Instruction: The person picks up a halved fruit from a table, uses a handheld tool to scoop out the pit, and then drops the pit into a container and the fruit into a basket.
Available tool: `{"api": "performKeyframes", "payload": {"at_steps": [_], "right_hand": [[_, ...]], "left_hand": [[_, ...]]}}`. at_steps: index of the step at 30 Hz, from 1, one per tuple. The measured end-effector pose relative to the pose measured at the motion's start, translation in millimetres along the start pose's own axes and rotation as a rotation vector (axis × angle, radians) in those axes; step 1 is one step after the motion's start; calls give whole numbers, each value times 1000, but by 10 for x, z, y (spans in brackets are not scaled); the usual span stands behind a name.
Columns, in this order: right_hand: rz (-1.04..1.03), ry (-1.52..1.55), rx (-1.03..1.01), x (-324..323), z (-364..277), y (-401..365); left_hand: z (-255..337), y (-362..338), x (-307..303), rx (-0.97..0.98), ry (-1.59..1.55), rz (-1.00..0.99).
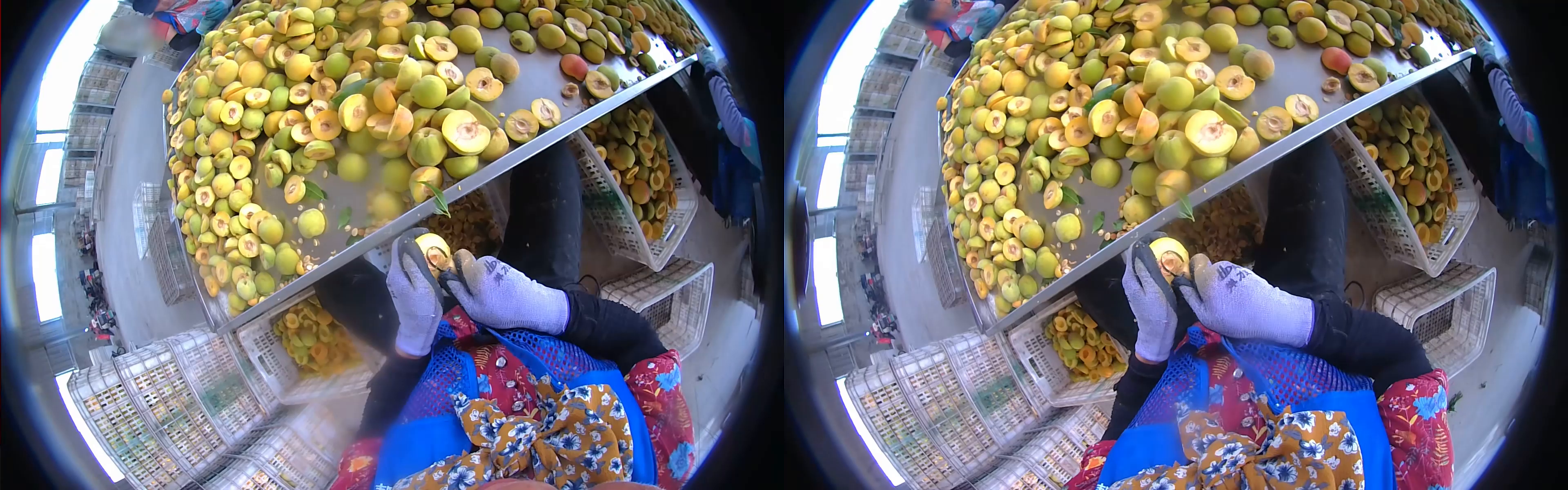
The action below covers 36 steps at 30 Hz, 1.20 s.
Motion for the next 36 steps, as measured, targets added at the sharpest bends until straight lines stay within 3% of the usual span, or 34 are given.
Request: {"api": "performKeyframes", "payload": {"at_steps": [2, 4, 6, 7, 9, 11, 14, 15, 16, 18, 20, 21, 22, 25, 26, 29, 33, 34, 36], "right_hand": [[116, 38, -284, -39, -41, 5], [-120, 356, -124, -47, 61, 65], [-709, 923, 510, -2, 84, -26], [-795, 1034, 487, 11, 104, -30], [-1173, 1602, 622, 160, 126, -109], [-1366, 1836, 670, 286, 192, -153], [-1591, 2094, 728, 278, 172, -168], [-1654, 2166, 739, 252, 145, -161], [-1587, 2137, 729, 260, 156, -144], [-1453, 2071, 716, 263, 175, -126], [-1120, 1750, 693, 252, 225, -127], [-960, 1585, 672, 228, 267, -104], [-1172, 1734, 684, 292, 304, -107], [-1503, 2033, 735, 366, 369, -117], [-1455, 2013, 747, 361, 367, -99], [-956, 1523, 673, 232, 349, -48], [-738, 1101, 421, 123, 255, 16], [-764, 932, 481, -3, 201, -46], [-703, 906, 415, 13, 250, 10]], "left_hand": [[38, -6, 24, 30, 66, 9], [95, -6, 43, 135, 74, 12], [99, -11, 48, 199, 49, -10], [56, -3, 47, 212, 19, -32], [-41, 1, 70, 220, -108, -82], [-93, -16, 107, 195, -301, -137], [33, 68, 172, 155, -316, -275], [97, 97, 175, 235, -243, -278], [155, 122, 183, 314, -170, -283], [56, 116, 202, 256, -205, -252], [-267, 62, 254, -20, -412, -177], [-278, 58, 256, -5, -392, -214], [-268, 49, 247, 7, -372, -254], [-179, 72, 230, 54, -302, -317], [-99, 106, 209, 117, -206, -332], [-167, 162, 193, 109, -127, -340], [-183, 108, 129, -69, -312, -267], [-193, 82, 94, -104, -326, -250], [-331, 54, -19, -129, -224, -257]]}}
Point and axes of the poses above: each hand's wrist, its own y-axis towards the middle knuckle, its own x-axis out of the palm, z = x × y, the point moved 5 cm from there along y, towards the middle knuckle, and after that the axes turned 14 degrees about x, right-handed, at the moved point
